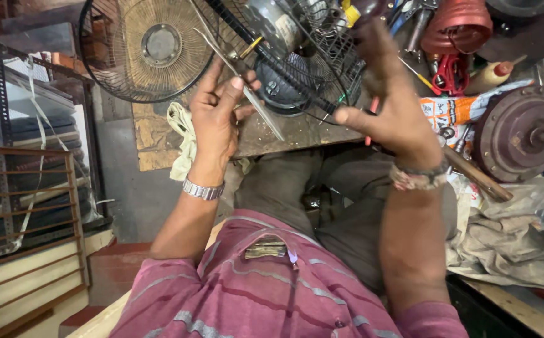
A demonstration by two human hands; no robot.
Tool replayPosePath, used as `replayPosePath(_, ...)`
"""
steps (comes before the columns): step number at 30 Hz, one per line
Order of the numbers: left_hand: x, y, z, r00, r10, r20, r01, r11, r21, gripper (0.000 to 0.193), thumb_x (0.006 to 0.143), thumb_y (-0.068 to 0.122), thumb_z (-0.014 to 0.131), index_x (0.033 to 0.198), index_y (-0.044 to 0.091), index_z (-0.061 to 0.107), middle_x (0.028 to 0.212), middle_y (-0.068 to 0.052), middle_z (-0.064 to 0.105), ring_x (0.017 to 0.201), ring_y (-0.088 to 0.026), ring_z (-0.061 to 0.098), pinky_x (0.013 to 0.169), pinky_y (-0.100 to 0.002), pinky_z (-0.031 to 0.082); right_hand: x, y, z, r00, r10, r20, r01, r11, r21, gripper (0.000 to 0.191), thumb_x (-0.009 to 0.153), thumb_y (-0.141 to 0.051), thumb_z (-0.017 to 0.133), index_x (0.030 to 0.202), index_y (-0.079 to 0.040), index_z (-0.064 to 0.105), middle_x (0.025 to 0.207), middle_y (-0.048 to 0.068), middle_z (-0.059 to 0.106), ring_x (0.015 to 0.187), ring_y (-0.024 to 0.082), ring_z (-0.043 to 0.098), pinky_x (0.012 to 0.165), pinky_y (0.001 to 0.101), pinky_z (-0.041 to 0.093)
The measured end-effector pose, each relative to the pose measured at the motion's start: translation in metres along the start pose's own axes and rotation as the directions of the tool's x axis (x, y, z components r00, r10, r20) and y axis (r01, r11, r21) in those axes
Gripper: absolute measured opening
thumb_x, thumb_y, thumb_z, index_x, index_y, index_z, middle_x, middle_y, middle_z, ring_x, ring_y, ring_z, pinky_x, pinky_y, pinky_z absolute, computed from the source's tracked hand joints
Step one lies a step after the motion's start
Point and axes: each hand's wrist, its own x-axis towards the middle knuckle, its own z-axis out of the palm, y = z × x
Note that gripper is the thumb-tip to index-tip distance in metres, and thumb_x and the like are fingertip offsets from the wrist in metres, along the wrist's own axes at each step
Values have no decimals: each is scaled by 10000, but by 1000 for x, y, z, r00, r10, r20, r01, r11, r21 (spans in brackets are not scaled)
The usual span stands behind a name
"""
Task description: The person repairs a table fan by hand, manipulating wires and components inside the motor housing. They use a screwdriver and pliers to adjust connections and reassemble the fan cage and blades.
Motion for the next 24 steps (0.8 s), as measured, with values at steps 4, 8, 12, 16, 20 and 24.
replayPosePath(4, 1, 4, -3, 999, -16, -31, 17, 999, 35, 630, 1006, 111, 678, 1570, 36, 407, 1183, -179, 743, 1028, -246, 756, 738, -349, 647, -4, 19, 22, 993, 48, 106, -45, 998, -33, 1081, 831, -46, 834, 1666, -36, 146, 1692, 181, 344, 1563, 286, 358, 1290, 382, 285)
replayPosePath(8, 4, 8, -18, 1000, -28, -6, 29, 995, 92, 607, 1005, 93, 692, 1558, 11, 457, 1162, -178, 742, 1013, -238, 753, 729, -330, 644, -27, 9, 57, 989, 145, 15, -146, 979, 139, 1012, 884, -33, 750, 1690, -3, 138, 1709, 194, 357, 1575, 259, 391, 1310, 361, 312)
replayPosePath(12, 10, 9, -37, 998, -18, 58, 14, 998, 63, 438, 1018, 71, 698, 1424, 9, 546, 1136, -151, 723, 956, -213, 717, 717, -334, 603, -53, -6, 104, 987, 138, -79, -144, 987, -76, 1037, 857, -70, 835, 1643, 14, 165, 1659, 209, 373, 1540, 280, 398, 1282, 376, 298)
replayPosePath(16, 14, 6, -43, 996, -20, 86, 25, 998, -58, 177, 1040, 48, 670, 1196, -29, 643, 1109, -154, 712, 964, -242, 722, 793, -416, 645, -62, -6, 120, 991, 102, -89, -106, 993, -44, 1076, 874, -86, 858, 1650, 14, 120, 1689, 221, 297, 1562, 305, 336, 1287, 393, 271)
replayPosePath(20, 13, 6, -40, 997, -49, 53, 51, 998, -48, 141, 1026, 66, 628, 1143, -9, 648, 1118, -193, 744, 973, -267, 755, 803, -426, 657, -58, 0, 115, 973, 205, -102, -194, 975, 113, 1063, 888, -100, 842, 1668, -8, 125, 1657, 168, 392, 1504, 251, 439, 1260, 365, 359)
replayPosePath(24, 6, 3, -37, 1000, -13, 22, 14, 999, -48, 165, 1008, 67, 649, 1156, -5, 656, 1130, -186, 746, 986, -260, 759, 804, -416, 658, -55, 3, 114, 985, 131, -115, -101, 966, 238, 1001, 956, -41, 799, 1680, -21, 109, 1706, 164, 309, 1548, 234, 398, 1299, 371, 348)
